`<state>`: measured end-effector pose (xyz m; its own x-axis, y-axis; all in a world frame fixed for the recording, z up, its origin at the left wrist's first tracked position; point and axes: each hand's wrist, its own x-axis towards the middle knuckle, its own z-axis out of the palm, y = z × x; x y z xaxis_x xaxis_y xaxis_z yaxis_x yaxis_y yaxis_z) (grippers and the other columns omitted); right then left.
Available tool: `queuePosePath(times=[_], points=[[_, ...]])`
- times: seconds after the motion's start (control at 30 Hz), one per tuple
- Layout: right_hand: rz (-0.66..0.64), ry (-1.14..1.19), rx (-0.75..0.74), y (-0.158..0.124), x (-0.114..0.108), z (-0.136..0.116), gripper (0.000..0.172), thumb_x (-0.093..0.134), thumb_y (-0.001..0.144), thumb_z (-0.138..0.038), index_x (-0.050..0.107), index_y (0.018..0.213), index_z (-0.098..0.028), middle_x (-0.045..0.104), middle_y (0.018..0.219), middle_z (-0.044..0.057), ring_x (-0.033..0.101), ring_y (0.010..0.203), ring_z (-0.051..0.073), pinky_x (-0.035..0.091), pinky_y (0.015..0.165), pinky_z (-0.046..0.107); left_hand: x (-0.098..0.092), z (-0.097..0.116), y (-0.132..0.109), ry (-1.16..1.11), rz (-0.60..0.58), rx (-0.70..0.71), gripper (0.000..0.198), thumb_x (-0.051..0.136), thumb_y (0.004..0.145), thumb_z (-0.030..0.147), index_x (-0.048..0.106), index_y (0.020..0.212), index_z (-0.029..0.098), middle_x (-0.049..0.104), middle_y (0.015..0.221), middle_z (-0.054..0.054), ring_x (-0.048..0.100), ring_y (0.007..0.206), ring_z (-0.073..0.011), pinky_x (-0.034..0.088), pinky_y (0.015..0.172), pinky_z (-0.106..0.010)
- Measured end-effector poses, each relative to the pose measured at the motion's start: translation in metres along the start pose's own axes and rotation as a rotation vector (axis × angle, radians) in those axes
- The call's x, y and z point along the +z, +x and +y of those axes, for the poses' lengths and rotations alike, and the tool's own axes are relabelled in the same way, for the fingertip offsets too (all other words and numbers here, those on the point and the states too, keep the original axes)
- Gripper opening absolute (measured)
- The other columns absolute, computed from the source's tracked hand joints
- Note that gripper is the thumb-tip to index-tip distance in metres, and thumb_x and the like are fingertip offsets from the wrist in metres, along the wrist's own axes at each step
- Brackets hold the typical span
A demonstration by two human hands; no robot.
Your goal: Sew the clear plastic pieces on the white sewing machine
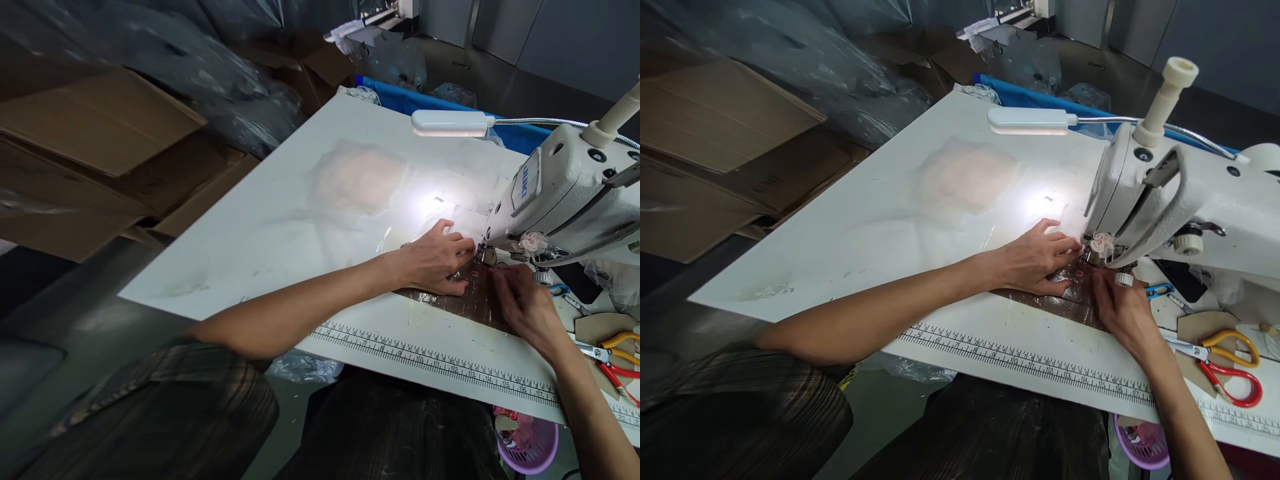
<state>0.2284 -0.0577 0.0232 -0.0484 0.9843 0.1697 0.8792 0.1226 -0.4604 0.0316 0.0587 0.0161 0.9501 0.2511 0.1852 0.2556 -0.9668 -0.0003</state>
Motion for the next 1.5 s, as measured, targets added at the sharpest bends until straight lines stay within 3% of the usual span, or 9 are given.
queuePosePath(times=[0.17, 0.37, 0.53, 0.77, 0.93, 1.07, 1.2, 1.33, 1.5], points=[[-0.004, 0.176, 0.22, 0.01, -0.009, 0.01, 0.065, 0.027, 0.094, -0.067, 0.071, 0.081, -0.021, 0.073, 0.08, 0.012, 0.068, 0.071, 0.024, 0.054, 0.07, 0.037, 0.0, 0.0, 0.001, 0.001, -0.018, -0.012, 0.049, 0.047, 0.093, 0.049, 0.064, 0.118, 0.01, 0.061, 0.121, -0.013, 0.059, 0.1, -0.025, 0.033, 0.104, -0.047], [0.087, 0.301, 0.253, -0.001, -0.004, 0.005, 0.064, 0.045, 0.087, -0.072, 0.063, 0.113, -0.017, 0.072, 0.099, 0.012, 0.067, 0.095, 0.026, 0.054, 0.08, 0.038, 0.002, 0.001, 0.001, -0.01, -0.002, -0.03, 0.053, 0.046, 0.093, 0.05, 0.063, 0.118, 0.007, 0.06, 0.117, -0.015, 0.058, 0.097, -0.025, 0.037, 0.095, -0.043], [0.147, 0.389, 0.288, -0.006, 0.002, 0.008, 0.055, 0.05, 0.085, -0.069, 0.063, 0.101, -0.018, 0.071, 0.094, 0.01, 0.065, 0.09, 0.023, 0.053, 0.08, 0.037, 0.006, -0.009, 0.001, -0.085, 0.017, -0.04, 0.051, 0.048, 0.092, 0.052, 0.063, 0.121, 0.013, 0.059, 0.122, -0.014, 0.058, 0.099, -0.0242, 0.036, 0.101, -0.045], [0.175, 0.392, 0.326, -0.006, 0.015, 0.029, 0.054, 0.052, 0.084, -0.067, 0.064, 0.101, -0.018, 0.066, 0.079, 0.006, 0.061, 0.075, 0.02, 0.052, 0.071, 0.036, 0.014, -0.024, -0.003, -0.223, 0.11, 0.003, 0.051, 0.052, 0.092, 0.048, 0.051, 0.134, 0.018, 0.054, 0.136, -0.016, 0.055, 0.115, -0.0269, 0.033, 0.106, -0.052], [0.236, 0.262, 0.211, -0.006, 0.009, 0.024, 0.035, 0.052, 0.09, -0.051, 0.064, 0.093, -0.018, 0.065, 0.083, 0.007, 0.062, 0.076, 0.02, 0.052, 0.07, 0.035, 0.005, -0.027, -0.008, -0.211, 0.211, -0.003, 0.04, 0.054, 0.087, 0.037, 0.057, 0.123, 0.018, 0.059, 0.128, -0.015, 0.058, 0.105, -0.0247, 0.041, 0.095, -0.048], [0.29, 0.017, 0.05, -0.007, -0.01, 0.024, 0.019, 0.05, 0.089, -0.034, 0.063, 0.088, -0.021, 0.067, 0.097, 0.011, 0.063, 0.083, 0.023, 0.052, 0.073, 0.037, -0.009, -0.024, -0.009, -0.162, 0.078, 0.057, 0.023, 0.05, 0.088, 0.027, 0.066, 0.103, 0.018, 0.065, 0.109, -0.011, 0.059, 0.089, -0.0208, 0.044, 0.082, -0.037], [0.142, -0.255, -0.13, -0.02, -0.026, 0.045, 0.027, 0.044, 0.085, -0.025, 0.067, 0.1, -0.019, 0.067, 0.1, 0.014, 0.061, 0.092, 0.029, 0.053, 0.079, 0.044, -0.015, -0.009, -0.016, -0.051, -0.048, 0.02, 0.025, 0.049, 0.096, 0.029, 0.067, 0.102, 0.013, 0.064, 0.108, -0.013, 0.058, 0.085, -0.0195, 0.045, 0.077, -0.033], [0.075, -0.382, -0.187, -0.037, -0.025, 0.063, 0.038, 0.039, 0.088, -0.021, 0.066, 0.114, -0.016, 0.068, 0.106, 0.016, 0.061, 0.094, 0.029, 0.054, 0.08, 0.046, -0.015, 0.007, -0.037, 0.034, -0.086, -0.049, 0.039, 0.052, 0.099, 0.04, 0.057, 0.126, 0.013, 0.059, 0.128, -0.018, 0.061, 0.1, -0.0242, 0.048, 0.079, -0.034], [0.17, -0.386, -0.247, -0.046, -0.018, 0.069, 0.039, 0.04, 0.094, -0.029, 0.066, 0.118, -0.015, 0.065, 0.112, 0.018, 0.061, 0.101, 0.031, 0.056, 0.081, 0.047, -0.021, 0.024, -0.081, -0.086, 0.004, -0.027, 0.041, 0.056, 0.098, 0.039, 0.052, 0.132, 0.016, 0.043, 0.149, -0.02, 0.045, 0.136, -0.0295, 0.043, 0.104, -0.046]])
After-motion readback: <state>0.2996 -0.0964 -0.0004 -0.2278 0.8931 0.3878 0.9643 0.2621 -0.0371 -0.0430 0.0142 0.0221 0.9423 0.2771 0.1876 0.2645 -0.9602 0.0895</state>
